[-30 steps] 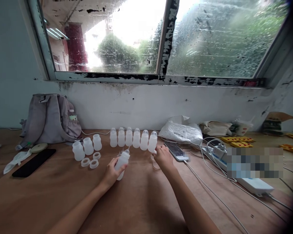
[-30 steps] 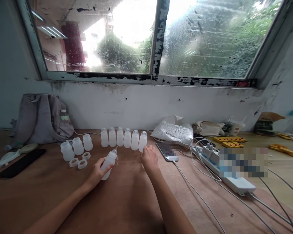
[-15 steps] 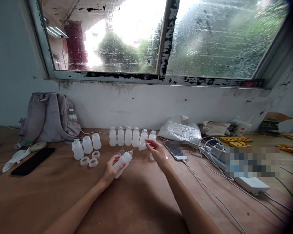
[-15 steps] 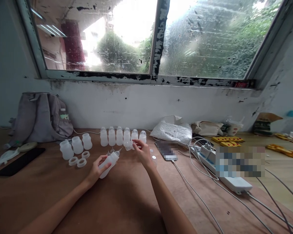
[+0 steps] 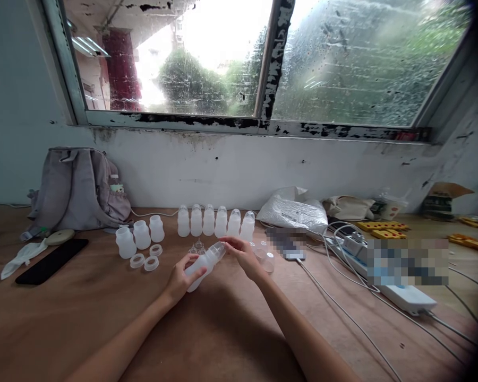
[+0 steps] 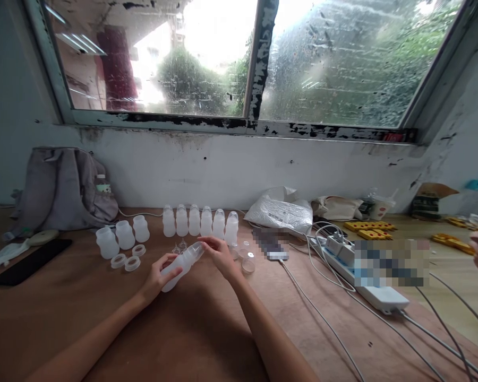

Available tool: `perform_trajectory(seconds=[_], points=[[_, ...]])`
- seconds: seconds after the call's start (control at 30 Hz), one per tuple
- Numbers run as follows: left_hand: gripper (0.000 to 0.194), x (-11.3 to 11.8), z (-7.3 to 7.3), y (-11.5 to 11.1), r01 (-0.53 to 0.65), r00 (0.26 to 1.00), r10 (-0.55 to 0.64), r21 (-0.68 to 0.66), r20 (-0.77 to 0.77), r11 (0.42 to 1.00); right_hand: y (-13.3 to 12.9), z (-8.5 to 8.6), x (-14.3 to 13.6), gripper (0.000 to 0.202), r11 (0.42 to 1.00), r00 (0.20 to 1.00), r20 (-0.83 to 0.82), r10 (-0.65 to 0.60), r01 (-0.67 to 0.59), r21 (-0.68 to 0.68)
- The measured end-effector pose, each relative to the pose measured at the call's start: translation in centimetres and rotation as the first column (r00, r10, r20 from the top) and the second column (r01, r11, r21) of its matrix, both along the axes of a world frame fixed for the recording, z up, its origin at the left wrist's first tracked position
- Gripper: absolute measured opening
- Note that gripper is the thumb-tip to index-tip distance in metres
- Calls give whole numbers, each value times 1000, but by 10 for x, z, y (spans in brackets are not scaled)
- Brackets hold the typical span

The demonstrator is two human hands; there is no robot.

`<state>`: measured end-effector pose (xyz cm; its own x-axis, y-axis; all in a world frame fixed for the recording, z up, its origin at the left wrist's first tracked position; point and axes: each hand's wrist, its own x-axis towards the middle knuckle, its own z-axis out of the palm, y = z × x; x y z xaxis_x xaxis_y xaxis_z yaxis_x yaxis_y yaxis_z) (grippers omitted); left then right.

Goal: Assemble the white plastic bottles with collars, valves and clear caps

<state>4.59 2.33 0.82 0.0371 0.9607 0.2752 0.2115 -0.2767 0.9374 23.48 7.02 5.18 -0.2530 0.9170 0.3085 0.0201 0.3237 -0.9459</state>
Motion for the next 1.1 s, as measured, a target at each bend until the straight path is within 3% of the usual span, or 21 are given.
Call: perform_trajectory(seconds=[0.47,0.6,0.83,1.1], points=[[35,1,5,-3,13,999,-13,-12,46,1000,-2,-3,-4,26,1000,999,54,-2,1,17],[35,-1,2,-3,-10,1000,9,15,21,1000,-10,-14,-16,24,997,997,-56,-57,60,44],[31,-2,1,-7,74,997,-75,-13,-5,997,-23,-43,-39,21,974,944,-240,-227,224,-42],[30,-3,5,-11,103,994,-103,-2,24,995,-33,-44,-46,20,978,938,-282,-202,179,-105]])
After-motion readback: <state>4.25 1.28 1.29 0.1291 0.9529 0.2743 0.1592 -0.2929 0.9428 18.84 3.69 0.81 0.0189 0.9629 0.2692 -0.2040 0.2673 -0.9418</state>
